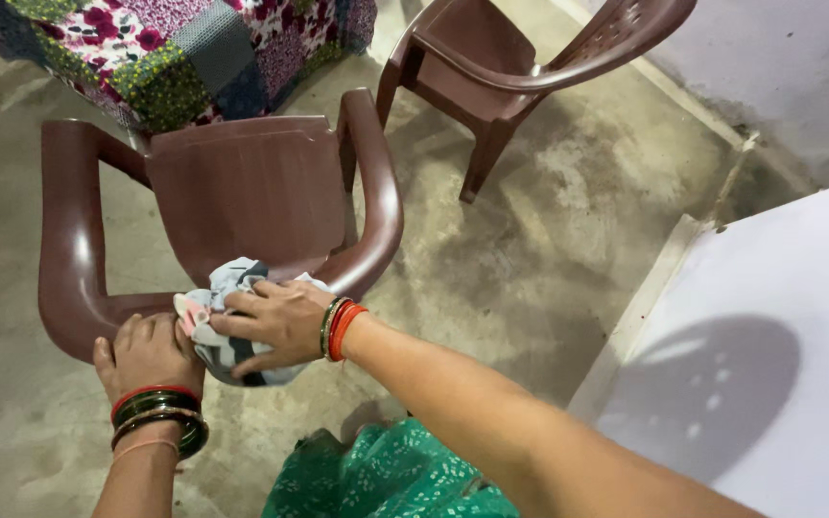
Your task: The person wipes a brown plastic chair with a cloth, cleaning the seat, backrest, and armrests. The person then moves to a second brown plastic chair and wipes its seat and backrest.
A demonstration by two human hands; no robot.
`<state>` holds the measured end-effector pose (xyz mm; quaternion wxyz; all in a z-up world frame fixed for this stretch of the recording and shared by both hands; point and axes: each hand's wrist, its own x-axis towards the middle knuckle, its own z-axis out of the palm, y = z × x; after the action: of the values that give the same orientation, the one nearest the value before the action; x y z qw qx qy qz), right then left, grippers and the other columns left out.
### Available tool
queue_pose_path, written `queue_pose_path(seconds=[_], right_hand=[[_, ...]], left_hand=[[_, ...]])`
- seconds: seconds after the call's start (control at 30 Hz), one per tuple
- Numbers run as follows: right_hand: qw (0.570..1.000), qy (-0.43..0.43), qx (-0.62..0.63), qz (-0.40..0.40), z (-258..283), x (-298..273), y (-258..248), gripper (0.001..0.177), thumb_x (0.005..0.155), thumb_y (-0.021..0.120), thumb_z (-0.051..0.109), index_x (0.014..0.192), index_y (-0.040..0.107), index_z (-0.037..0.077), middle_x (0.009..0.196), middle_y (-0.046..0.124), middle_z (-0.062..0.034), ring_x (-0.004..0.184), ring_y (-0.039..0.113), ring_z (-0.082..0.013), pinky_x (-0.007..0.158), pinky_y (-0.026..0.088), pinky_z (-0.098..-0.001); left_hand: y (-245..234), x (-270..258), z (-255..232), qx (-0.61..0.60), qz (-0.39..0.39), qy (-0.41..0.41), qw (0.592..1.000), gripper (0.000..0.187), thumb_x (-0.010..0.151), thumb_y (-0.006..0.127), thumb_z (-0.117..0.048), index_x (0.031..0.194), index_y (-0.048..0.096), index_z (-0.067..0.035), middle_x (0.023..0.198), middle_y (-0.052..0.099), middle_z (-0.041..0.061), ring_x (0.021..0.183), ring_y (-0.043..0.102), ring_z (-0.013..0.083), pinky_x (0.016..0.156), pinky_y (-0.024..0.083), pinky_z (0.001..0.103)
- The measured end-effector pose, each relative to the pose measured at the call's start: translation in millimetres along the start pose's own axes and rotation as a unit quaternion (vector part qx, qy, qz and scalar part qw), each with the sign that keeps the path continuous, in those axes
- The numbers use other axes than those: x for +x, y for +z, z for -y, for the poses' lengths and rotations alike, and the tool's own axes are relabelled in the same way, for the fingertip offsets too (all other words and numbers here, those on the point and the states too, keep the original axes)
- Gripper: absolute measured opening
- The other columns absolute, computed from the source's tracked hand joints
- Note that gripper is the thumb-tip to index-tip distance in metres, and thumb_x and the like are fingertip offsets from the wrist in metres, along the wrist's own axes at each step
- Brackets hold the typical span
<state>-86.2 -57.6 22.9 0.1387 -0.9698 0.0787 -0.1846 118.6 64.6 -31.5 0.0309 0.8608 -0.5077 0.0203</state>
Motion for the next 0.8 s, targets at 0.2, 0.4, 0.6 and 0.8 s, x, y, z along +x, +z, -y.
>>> queue_pose_path(seconds=[0.2, 0.4, 0.6, 0.8], right_hand=[[0.962, 0.266, 0.039, 0.050, 48.8, 53.8, 24.5, 0.041, 0.096, 0.056, 0.043, 0.130, 0.065, 0.022, 0.122, 0.066, -0.0152, 0.107, 0.067, -0.0386, 0.090, 0.054, -0.0549], [0.975, 0.206, 0.083, 0.004, 41.5, 37.1, 21.8, 0.045, 0.095, 0.055, 0.043, 0.135, 0.061, 0.025, 0.120, 0.066, -0.0110, 0.108, 0.067, -0.0380, 0.092, 0.054, -0.0528], [0.973, 0.223, 0.056, -0.029, -59.8, -64.0, -3.2, 0.039, 0.100, 0.053, 0.049, 0.123, 0.066, 0.020, 0.129, 0.067, -0.0074, 0.118, 0.066, -0.0328, 0.103, 0.051, -0.0472], [0.953, 0.287, 0.039, 0.089, -23.9, -20.7, -5.5, 0.044, 0.095, 0.046, 0.051, 0.123, 0.068, 0.025, 0.124, 0.064, -0.0135, 0.114, 0.060, -0.0382, 0.093, 0.046, -0.0603]], left_hand=[[22.2, -7.1, 23.6, -0.116, -0.098, -0.025, 0.988, 0.045, 0.111, 0.039, -0.035, 0.144, 0.059, -0.012, 0.163, 0.039, 0.025, 0.153, 0.025, 0.0431, 0.120, 0.020, 0.062], [13.3, -1.9, 31.4, -0.091, -0.026, -0.080, 0.992, 0.058, 0.105, 0.035, -0.042, 0.151, 0.052, -0.012, 0.164, 0.029, 0.024, 0.152, 0.016, 0.0414, 0.116, 0.012, 0.064], [-8.5, -17.2, -50.1, -0.027, -0.019, -0.101, 0.994, 0.058, 0.107, 0.039, -0.052, 0.138, 0.065, -0.012, 0.159, 0.044, 0.021, 0.155, 0.021, 0.0408, 0.122, 0.007, 0.062], [-2.4, -24.5, -81.5, -0.046, -0.019, -0.116, 0.992, 0.048, 0.114, 0.035, -0.044, 0.133, 0.071, -0.018, 0.151, 0.059, 0.008, 0.158, 0.029, 0.0354, 0.129, 0.003, 0.062]])
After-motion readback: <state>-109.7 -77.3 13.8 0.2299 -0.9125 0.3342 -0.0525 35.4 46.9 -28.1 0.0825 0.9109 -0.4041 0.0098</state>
